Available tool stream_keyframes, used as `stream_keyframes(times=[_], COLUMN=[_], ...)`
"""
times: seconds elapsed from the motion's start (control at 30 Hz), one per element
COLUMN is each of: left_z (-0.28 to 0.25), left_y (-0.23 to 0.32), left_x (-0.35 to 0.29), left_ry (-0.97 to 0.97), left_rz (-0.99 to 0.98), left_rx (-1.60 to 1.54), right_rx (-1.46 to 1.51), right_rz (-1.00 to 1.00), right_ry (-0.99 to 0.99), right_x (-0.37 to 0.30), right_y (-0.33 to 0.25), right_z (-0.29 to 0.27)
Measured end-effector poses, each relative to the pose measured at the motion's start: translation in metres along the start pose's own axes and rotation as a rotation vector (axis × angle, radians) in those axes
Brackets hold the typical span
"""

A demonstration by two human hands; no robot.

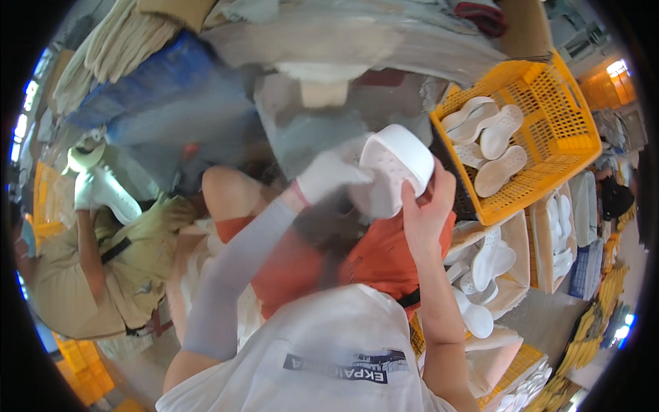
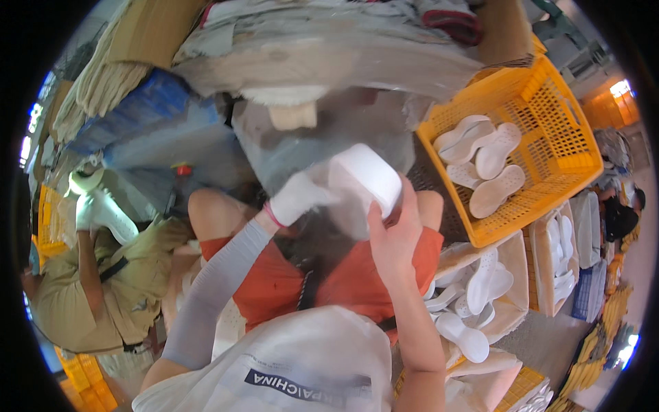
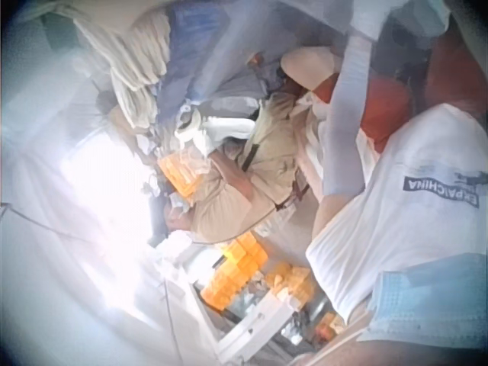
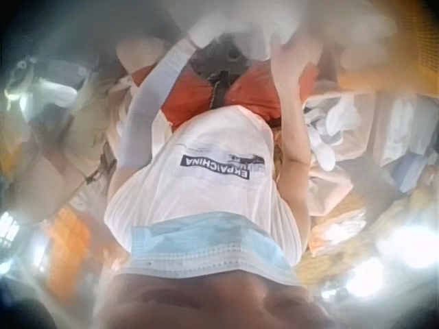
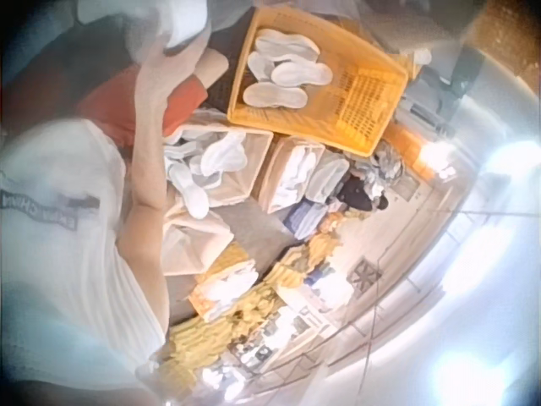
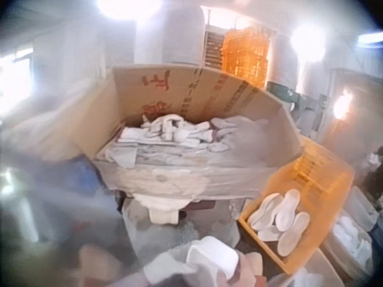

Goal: The person sits on the floor and repeatedly presses white shoe insoles against a rotating grinding wheel to smooth their surfaces. After each grind, the person places the insole into a yellow plastic basket. The process is repeated for multiple insoles.

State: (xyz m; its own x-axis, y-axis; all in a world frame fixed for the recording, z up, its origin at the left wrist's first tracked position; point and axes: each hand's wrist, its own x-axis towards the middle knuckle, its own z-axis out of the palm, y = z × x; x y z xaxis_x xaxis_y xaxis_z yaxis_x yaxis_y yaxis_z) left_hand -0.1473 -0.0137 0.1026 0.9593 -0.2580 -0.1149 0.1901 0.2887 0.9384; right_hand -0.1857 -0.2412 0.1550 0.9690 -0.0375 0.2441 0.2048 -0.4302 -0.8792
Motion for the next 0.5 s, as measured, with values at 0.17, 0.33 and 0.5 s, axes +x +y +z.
stream_keyframes(times=[0.17,0.33,0.5], left_z=[-0.031,0.000,-0.034], left_y=[-0.025,-0.066,-0.037], left_x=[0.003,0.013,0.052], left_ry=[0.014,0.256,0.337], left_rz=[-0.425,-0.353,-0.428], left_rx=[-0.474,-0.479,-0.946], right_rx=[-0.292,-0.062,-0.045], right_rz=[-0.662,-0.468,0.086], right_ry=[-0.354,-0.409,-0.458], right_x=[-0.007,-0.031,-0.013], right_y=[-0.004,0.009,-0.027], right_z=[0.022,0.041,0.084])
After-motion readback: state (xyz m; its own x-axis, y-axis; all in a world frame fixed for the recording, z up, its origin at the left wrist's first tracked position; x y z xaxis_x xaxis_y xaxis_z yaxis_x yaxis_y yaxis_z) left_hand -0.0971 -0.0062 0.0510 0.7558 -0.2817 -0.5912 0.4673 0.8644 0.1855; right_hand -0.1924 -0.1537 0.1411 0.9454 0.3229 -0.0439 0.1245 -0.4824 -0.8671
